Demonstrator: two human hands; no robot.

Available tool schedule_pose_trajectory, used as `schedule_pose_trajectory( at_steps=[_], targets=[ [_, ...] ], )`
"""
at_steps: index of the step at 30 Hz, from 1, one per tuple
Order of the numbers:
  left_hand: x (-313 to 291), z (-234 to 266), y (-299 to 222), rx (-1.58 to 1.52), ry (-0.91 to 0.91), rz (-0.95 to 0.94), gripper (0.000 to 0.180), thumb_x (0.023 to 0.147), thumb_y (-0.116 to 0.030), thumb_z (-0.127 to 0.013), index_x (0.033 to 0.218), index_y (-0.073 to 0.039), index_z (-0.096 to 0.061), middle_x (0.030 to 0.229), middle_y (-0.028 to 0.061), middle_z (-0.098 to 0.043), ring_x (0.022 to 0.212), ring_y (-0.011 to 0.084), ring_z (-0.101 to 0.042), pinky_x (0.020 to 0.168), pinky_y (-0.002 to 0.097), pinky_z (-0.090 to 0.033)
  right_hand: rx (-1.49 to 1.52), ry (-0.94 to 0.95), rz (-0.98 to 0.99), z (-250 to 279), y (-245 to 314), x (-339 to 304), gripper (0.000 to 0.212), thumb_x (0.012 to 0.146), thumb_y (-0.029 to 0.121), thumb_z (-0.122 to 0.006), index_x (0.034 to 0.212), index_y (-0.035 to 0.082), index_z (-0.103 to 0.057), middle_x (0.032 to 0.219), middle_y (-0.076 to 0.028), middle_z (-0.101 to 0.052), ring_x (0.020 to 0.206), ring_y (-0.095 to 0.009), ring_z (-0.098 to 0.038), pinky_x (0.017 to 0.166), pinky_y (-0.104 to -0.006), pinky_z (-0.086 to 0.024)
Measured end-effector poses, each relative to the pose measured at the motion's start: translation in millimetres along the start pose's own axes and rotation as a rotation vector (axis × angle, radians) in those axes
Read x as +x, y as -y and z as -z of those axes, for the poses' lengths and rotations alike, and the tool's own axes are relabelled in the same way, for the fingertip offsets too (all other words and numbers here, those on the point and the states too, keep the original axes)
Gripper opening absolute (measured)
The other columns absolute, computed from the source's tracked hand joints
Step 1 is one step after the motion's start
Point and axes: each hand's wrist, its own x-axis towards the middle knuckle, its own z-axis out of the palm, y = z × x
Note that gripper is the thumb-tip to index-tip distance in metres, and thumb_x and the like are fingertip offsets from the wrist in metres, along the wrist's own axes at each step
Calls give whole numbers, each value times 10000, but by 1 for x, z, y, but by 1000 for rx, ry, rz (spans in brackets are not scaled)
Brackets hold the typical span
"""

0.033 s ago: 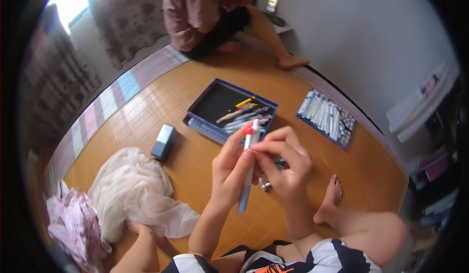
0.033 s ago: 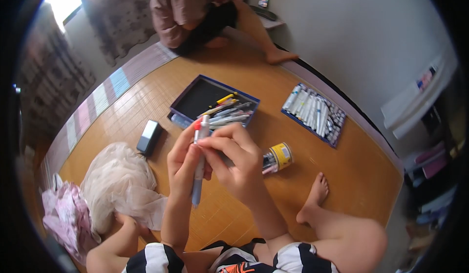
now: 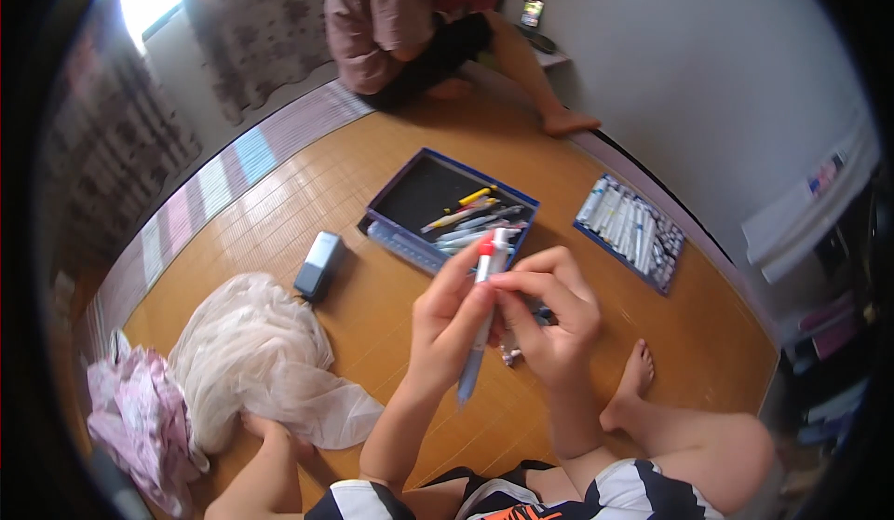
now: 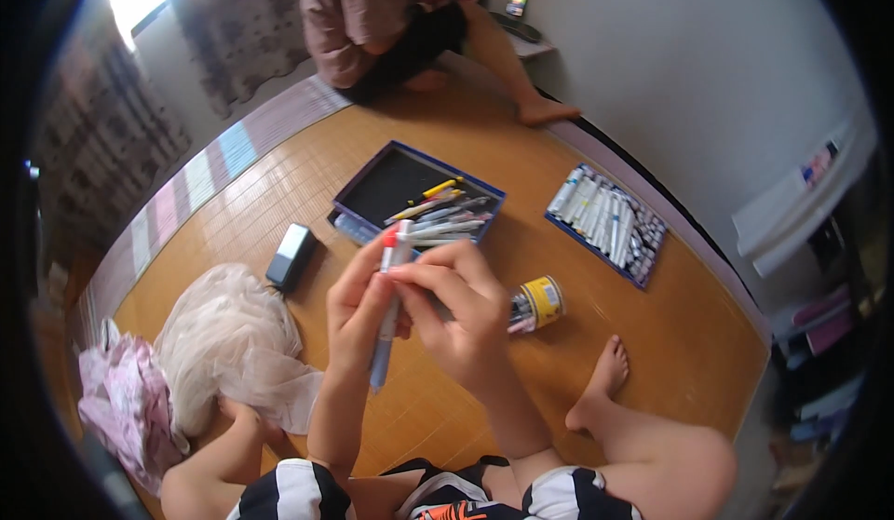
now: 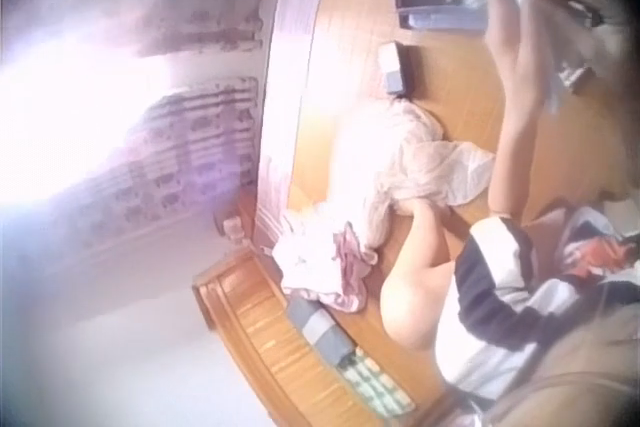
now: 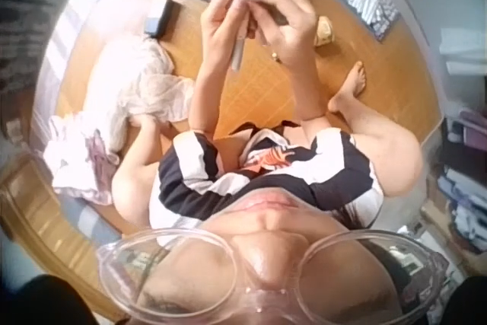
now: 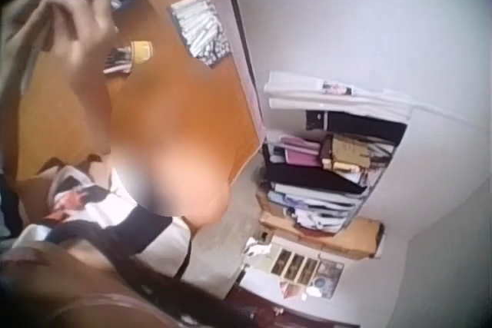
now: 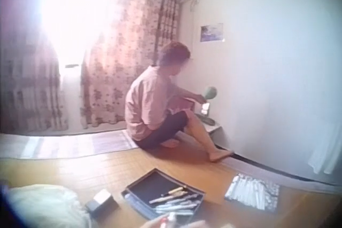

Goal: The person wipes various pens and markers with a cloth and places them into a small jar.

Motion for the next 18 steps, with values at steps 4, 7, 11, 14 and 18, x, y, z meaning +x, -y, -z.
schedule_pose_trajectory(
  at_steps=[4,7,11,14,18],
  targets=[
    [-4,10,8,-111,91,56,344,802,-121,-384,1124,-11,-329,751,23,-461,589,51,-431,521,168,-359,-2,57,-57,3,0,-3,107,628,-38,-564,726,1,-552,682,-78,-470,576,-150,-491,498,-224,-406],
    [-2,12,8,-113,84,62,342,802,-129,-387,1120,-12,-337,784,23,-466,619,53,-437,539,167,-360,-19,13,-92,0,0,0,103,630,-22,-568,729,1,-554,687,-79,-470,615,-155,-486,529,-219,-390],
    [3,17,12,-104,158,-25,353,799,-137,-398,1125,-16,-334,821,26,-478,651,53,-437,562,166,-362,-8,-30,-109,-4,-1,-2,102,637,-11,-569,737,7,-554,690,-73,-466,606,-153,-481,522,-217,-386],
    [4,23,23,-70,126,-114,373,795,-143,-403,1132,-5,-320,926,66,-470,766,80,-445,635,177,-366,-18,54,-79,-9,1,-8,104,631,-23,-571,728,5,-547,675,-66,-461,560,-147,-492,476,-221,-398],
    [-5,39,29,7,180,-92,416,790,-200,-419,1133,9,-313,959,87,-468,797,102,-451,683,197,-362,144,200,-172,-9,-8,-13,124,619,-36,-573,734,0,-542,669,-72,-461,546,-144,-492,472,-219,-403]
  ],
)
